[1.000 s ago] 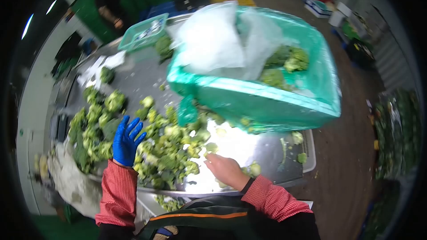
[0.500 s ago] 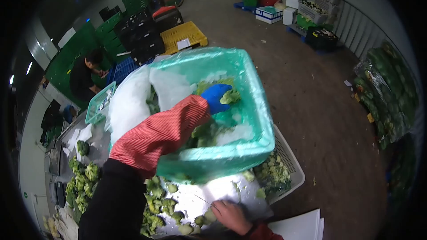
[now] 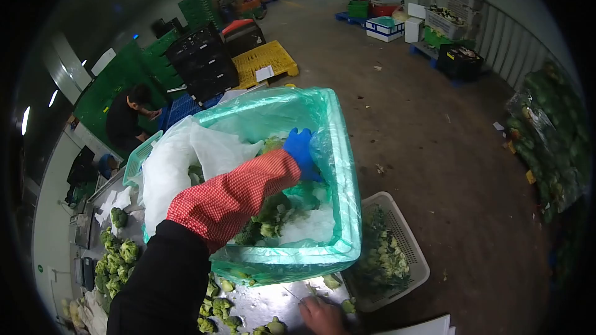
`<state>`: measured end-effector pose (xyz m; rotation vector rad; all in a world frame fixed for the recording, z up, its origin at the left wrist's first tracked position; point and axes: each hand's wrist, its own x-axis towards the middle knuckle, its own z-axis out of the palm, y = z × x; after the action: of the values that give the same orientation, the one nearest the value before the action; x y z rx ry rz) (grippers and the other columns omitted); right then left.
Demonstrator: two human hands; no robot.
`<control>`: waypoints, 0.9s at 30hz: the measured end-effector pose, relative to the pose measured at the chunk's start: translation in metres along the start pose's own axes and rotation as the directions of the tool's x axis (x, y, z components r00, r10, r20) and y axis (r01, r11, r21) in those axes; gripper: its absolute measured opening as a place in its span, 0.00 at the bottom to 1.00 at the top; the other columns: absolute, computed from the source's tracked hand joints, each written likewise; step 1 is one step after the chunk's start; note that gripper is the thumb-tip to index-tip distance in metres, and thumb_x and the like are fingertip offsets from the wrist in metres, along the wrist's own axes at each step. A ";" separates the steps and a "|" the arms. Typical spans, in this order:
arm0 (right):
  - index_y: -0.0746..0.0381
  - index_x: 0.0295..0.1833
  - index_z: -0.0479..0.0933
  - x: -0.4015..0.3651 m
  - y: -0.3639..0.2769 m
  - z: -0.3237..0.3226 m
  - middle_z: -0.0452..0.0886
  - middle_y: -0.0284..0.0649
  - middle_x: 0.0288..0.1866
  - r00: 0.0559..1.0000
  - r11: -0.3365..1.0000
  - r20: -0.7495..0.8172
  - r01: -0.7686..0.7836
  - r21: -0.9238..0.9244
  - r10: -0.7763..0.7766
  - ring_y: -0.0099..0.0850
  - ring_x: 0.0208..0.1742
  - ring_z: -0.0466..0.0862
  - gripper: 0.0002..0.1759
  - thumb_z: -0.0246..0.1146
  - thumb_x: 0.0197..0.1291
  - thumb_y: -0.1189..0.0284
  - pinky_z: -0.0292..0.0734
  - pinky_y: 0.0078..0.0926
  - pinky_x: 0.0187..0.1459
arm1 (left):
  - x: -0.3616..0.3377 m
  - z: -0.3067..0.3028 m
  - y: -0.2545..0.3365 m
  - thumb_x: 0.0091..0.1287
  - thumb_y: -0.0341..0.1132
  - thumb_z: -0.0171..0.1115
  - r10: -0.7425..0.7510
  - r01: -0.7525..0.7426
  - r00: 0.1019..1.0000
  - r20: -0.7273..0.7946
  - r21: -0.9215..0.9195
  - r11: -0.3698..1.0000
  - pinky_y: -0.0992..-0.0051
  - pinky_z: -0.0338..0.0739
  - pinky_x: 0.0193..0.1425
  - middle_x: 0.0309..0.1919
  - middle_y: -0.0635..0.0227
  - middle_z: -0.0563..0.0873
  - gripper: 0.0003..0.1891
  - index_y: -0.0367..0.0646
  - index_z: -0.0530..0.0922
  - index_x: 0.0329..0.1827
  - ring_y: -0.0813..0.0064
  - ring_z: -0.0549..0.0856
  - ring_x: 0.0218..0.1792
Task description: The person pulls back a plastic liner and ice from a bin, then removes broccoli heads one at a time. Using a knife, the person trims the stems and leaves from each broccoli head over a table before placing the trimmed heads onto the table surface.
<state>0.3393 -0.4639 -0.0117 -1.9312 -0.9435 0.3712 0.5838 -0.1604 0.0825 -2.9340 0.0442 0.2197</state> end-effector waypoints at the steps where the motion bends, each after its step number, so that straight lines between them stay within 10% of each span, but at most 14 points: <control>1: 0.61 0.40 0.79 -0.001 -0.002 -0.001 0.82 0.48 0.36 1.000 1.000 0.007 -0.013 0.006 0.013 0.51 0.36 0.81 0.06 0.60 0.64 0.70 0.77 0.44 0.37 | -0.006 0.002 -0.002 0.43 0.61 0.75 -0.014 0.014 1.000 -0.011 0.038 0.999 0.55 0.70 0.66 0.62 0.48 0.72 0.55 0.41 0.61 0.73 0.50 0.71 0.64; 4: 0.60 0.39 0.79 -0.003 -0.006 -0.003 0.82 0.48 0.35 0.999 1.000 0.036 -0.007 0.012 0.007 0.50 0.36 0.82 0.06 0.59 0.64 0.70 0.77 0.43 0.37 | -0.017 -0.005 -0.005 0.43 0.61 0.76 -0.197 0.202 0.979 0.056 -0.430 0.880 0.51 0.66 0.68 0.63 0.46 0.68 0.59 0.33 0.58 0.72 0.50 0.67 0.66; 7: 0.60 0.40 0.78 -0.011 -0.002 0.003 0.82 0.48 0.35 0.998 0.999 0.062 0.030 -0.044 -0.027 0.49 0.36 0.82 0.07 0.58 0.65 0.69 0.77 0.43 0.37 | -0.009 -0.004 0.008 0.41 0.59 0.78 -0.213 0.227 0.961 0.178 -0.061 0.972 0.46 0.64 0.68 0.65 0.48 0.65 0.60 0.34 0.57 0.72 0.50 0.64 0.69; 9: 0.61 0.39 0.78 -0.015 -0.004 0.003 0.82 0.47 0.33 0.998 0.997 -0.001 0.063 -0.046 -0.063 0.48 0.35 0.82 0.07 0.58 0.65 0.69 0.77 0.42 0.37 | 0.035 0.083 0.011 0.38 0.57 0.79 -0.363 0.361 0.914 -0.179 -0.045 0.932 0.43 0.67 0.65 0.67 0.48 0.63 0.59 0.38 0.58 0.73 0.50 0.63 0.69; 16: 0.63 0.37 0.77 -0.044 -0.004 -0.008 0.80 0.45 0.29 0.999 0.999 0.031 -0.015 0.047 0.013 0.46 0.31 0.80 0.08 0.56 0.67 0.72 0.75 0.38 0.35 | -0.040 -0.008 -0.004 0.34 0.50 0.82 -0.289 0.290 0.955 0.061 -0.377 0.879 0.51 0.71 0.66 0.68 0.46 0.63 0.55 0.54 0.64 0.71 0.49 0.67 0.68; 18: 0.63 0.37 0.77 -0.048 0.005 -0.006 0.81 0.44 0.29 0.998 0.998 0.037 0.059 0.003 -0.059 0.43 0.30 0.81 0.09 0.56 0.68 0.71 0.75 0.38 0.35 | -0.064 -0.036 -0.019 0.38 0.51 0.80 -0.362 0.255 0.929 -0.078 -0.574 0.778 0.56 0.77 0.60 0.61 0.48 0.73 0.49 0.43 0.68 0.66 0.49 0.76 0.60; 19: 0.64 0.37 0.77 -0.052 0.002 -0.005 0.81 0.43 0.29 0.996 0.996 0.044 0.083 -0.019 -0.082 0.42 0.30 0.82 0.09 0.56 0.69 0.71 0.75 0.37 0.34 | -0.074 -0.046 -0.027 0.40 0.51 0.79 -0.400 0.219 0.907 -0.131 -0.667 0.713 0.59 0.79 0.58 0.58 0.49 0.78 0.47 0.38 0.70 0.64 0.49 0.81 0.56; 21: 0.61 0.39 0.78 -0.054 -0.011 0.001 0.82 0.49 0.31 0.990 0.976 0.053 -0.121 -0.184 0.133 0.51 0.32 0.83 0.10 0.62 0.63 0.65 0.77 0.45 0.33 | -0.102 -0.061 -0.055 0.39 0.46 0.83 -0.425 0.107 0.905 0.029 -0.981 0.161 0.62 0.75 0.66 0.64 0.50 0.73 0.49 0.49 0.68 0.67 0.57 0.75 0.64; 22: 0.61 0.42 0.78 -0.060 -0.019 0.002 0.82 0.49 0.33 0.984 0.969 0.060 -0.151 -0.197 0.166 0.50 0.35 0.83 0.10 0.61 0.64 0.65 0.78 0.44 0.36 | -0.107 -0.048 -0.065 0.49 0.47 0.77 -0.337 0.011 0.937 -0.096 -0.953 0.302 0.61 0.75 0.65 0.63 0.53 0.75 0.43 0.44 0.68 0.67 0.59 0.77 0.62; 24: 0.62 0.45 0.78 -0.048 -0.034 0.007 0.83 0.50 0.34 0.977 0.972 0.012 -0.209 -0.105 0.212 0.52 0.38 0.83 0.11 0.60 0.64 0.66 0.78 0.45 0.39 | -0.163 -0.048 -0.077 0.59 0.48 0.69 -0.204 -0.094 0.976 -0.076 -0.992 -0.082 0.61 0.78 0.62 0.59 0.56 0.79 0.35 0.40 0.69 0.66 0.62 0.82 0.58; 25: 0.63 0.46 0.77 -0.033 -0.036 0.013 0.82 0.52 0.34 0.973 0.974 -0.041 -0.226 -0.002 0.226 0.54 0.39 0.82 0.11 0.59 0.64 0.67 0.77 0.46 0.40 | -0.218 -0.075 -0.078 0.60 0.48 0.66 -0.120 -0.038 0.992 0.037 -0.823 -0.567 0.62 0.81 0.58 0.55 0.56 0.82 0.32 0.41 0.70 0.65 0.62 0.84 0.55; 27: 0.65 0.49 0.74 -0.024 -0.027 0.030 0.77 0.45 0.24 0.989 0.994 -0.124 -0.068 0.081 0.078 0.38 0.22 0.79 0.12 0.55 0.69 0.67 0.73 0.35 0.26 | -0.291 -0.089 -0.058 0.69 0.45 0.57 -0.095 -0.082 0.995 -0.023 -0.724 -0.685 0.60 0.78 0.62 0.60 0.57 0.79 0.27 0.42 0.67 0.68 0.63 0.82 0.58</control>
<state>0.2937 -0.4556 -0.0077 -1.8992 -0.7671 0.3186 0.3118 -0.1169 0.2238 -5.2103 -0.7038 -0.0587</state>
